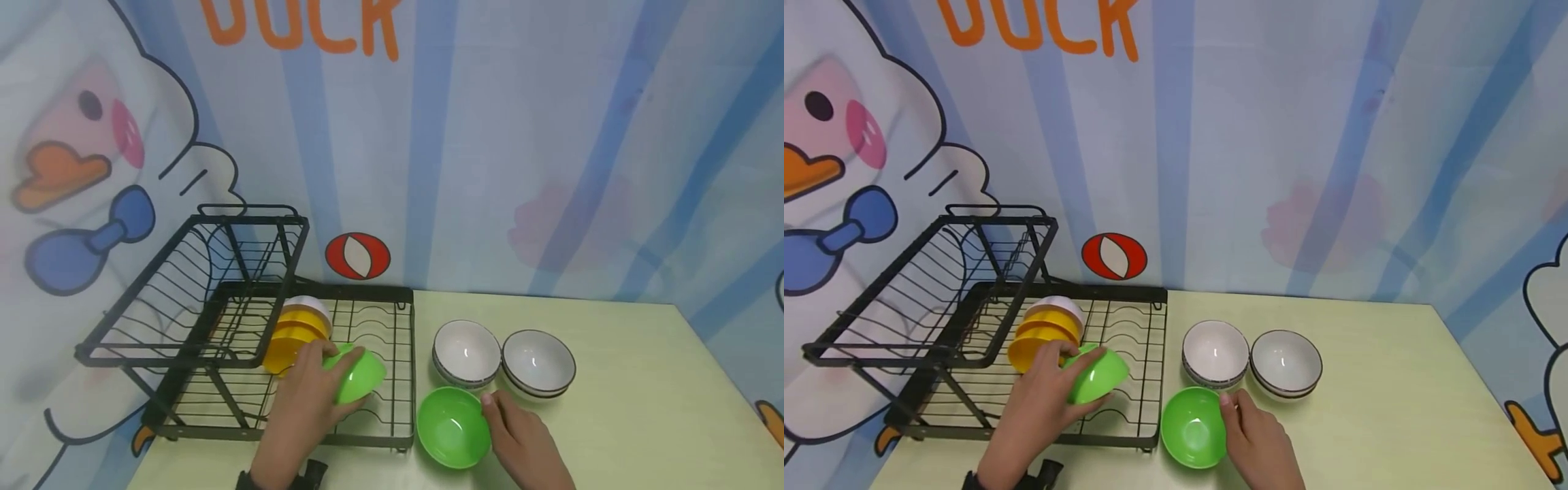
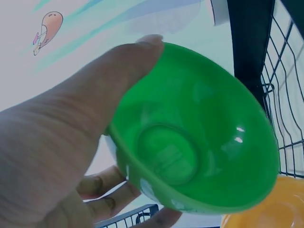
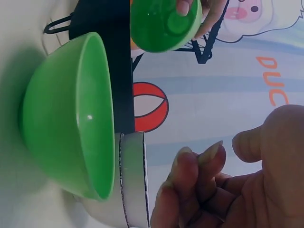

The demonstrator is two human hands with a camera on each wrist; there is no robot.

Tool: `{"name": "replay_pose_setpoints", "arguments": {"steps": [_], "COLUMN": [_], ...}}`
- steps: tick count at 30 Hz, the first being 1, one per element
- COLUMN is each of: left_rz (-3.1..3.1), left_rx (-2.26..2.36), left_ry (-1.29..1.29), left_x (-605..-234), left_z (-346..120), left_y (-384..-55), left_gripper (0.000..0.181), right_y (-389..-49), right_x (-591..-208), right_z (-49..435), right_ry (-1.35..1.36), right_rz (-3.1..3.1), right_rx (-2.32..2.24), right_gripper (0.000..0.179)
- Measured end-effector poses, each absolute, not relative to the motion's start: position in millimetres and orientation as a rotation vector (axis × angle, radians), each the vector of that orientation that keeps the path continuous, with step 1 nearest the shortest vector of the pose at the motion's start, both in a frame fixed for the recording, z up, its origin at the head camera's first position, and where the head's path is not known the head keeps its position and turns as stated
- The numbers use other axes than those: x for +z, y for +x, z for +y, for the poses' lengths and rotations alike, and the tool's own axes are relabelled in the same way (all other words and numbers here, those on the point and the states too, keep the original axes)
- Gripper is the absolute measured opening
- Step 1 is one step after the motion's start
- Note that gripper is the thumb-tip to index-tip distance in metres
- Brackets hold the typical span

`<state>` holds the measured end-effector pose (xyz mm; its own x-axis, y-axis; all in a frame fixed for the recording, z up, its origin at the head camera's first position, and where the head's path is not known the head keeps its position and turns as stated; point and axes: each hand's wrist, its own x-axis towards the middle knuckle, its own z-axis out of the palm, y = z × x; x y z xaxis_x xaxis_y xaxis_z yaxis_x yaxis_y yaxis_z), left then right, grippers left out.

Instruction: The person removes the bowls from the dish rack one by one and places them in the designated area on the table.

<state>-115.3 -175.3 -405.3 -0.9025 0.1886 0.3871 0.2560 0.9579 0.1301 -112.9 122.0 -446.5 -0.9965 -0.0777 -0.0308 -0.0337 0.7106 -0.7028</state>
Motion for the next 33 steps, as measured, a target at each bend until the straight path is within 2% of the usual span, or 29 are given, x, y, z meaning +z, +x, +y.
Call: {"name": "replay_pose_setpoints", "arguments": {"steps": [16,24,33], "left_rz": [-2.564,-2.581,-2.567], "left_rx": [-0.255,-0.301,-0.311], "left_ry": [-0.429,-0.44,-0.508], "left_x": [-412,-416,-417], "left_z": [-160,-153,-143], "left_y": [-118,-114,-113], "left_gripper": [0.073,0.074,0.074], "right_y": [-119,-119,-123], "right_x": [-448,-448,-447], "right_z": [116,111,106], "right_ry": [-0.157,-0.255,-0.323], "right_rz": [2.832,2.796,2.813], "right_rx": [-1.181,-1.234,-1.19], "right_gripper": [0.034,0.019,0.02]}}
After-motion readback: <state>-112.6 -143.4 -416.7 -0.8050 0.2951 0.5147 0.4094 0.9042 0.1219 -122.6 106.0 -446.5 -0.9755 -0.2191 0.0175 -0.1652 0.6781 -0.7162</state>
